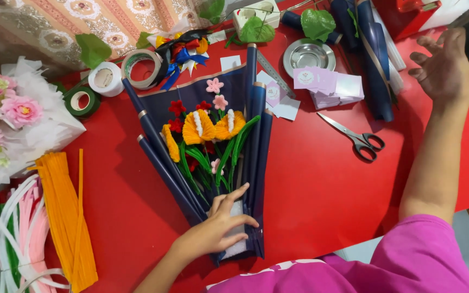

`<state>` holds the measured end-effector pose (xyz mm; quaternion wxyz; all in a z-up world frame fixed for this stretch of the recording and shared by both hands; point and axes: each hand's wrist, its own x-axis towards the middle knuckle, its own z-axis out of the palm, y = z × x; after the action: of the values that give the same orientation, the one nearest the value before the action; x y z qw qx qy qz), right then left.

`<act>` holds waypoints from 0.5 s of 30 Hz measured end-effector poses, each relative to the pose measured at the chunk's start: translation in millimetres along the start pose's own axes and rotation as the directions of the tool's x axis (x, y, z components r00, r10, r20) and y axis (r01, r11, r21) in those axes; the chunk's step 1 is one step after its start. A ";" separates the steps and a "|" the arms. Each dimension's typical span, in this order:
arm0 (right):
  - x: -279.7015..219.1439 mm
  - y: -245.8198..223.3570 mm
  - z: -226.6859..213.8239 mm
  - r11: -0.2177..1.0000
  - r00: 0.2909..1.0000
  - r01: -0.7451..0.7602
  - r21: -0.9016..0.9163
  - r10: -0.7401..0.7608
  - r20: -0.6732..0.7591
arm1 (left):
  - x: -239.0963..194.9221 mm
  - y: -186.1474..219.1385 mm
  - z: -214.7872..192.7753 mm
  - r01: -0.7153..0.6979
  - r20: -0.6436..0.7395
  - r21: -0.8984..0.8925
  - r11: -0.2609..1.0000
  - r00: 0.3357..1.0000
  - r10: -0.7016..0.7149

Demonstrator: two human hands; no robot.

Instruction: A person wraps the base of an artificial flower bouquet with blue paper and secures it with tape at a design station.

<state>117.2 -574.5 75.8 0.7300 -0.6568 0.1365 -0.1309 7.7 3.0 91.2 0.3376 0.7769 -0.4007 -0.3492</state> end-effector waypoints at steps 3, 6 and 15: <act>-28.6 1.8 -12.3 0.998 0.991 0.029 0.058 -0.036 0.126 | -0.1 -3.8 3.3 -0.020 -0.003 0.033 0.999 1.000 0.020; -59.4 -0.9 -6.6 0.974 0.803 0.126 0.187 -0.211 0.557 | 1.5 -20.0 12.2 -0.112 -0.070 0.087 0.990 0.991 0.118; -195.3 -7.3 141.4 0.953 0.431 0.125 -0.274 0.197 0.881 | 8.9 -46.0 25.1 -0.279 -0.166 0.209 0.937 0.934 0.315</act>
<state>-11.7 -372.3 102.5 0.5839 -0.7237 -0.2416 0.2775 8.9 9.9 38.5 0.3521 0.7655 -0.5086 -0.1772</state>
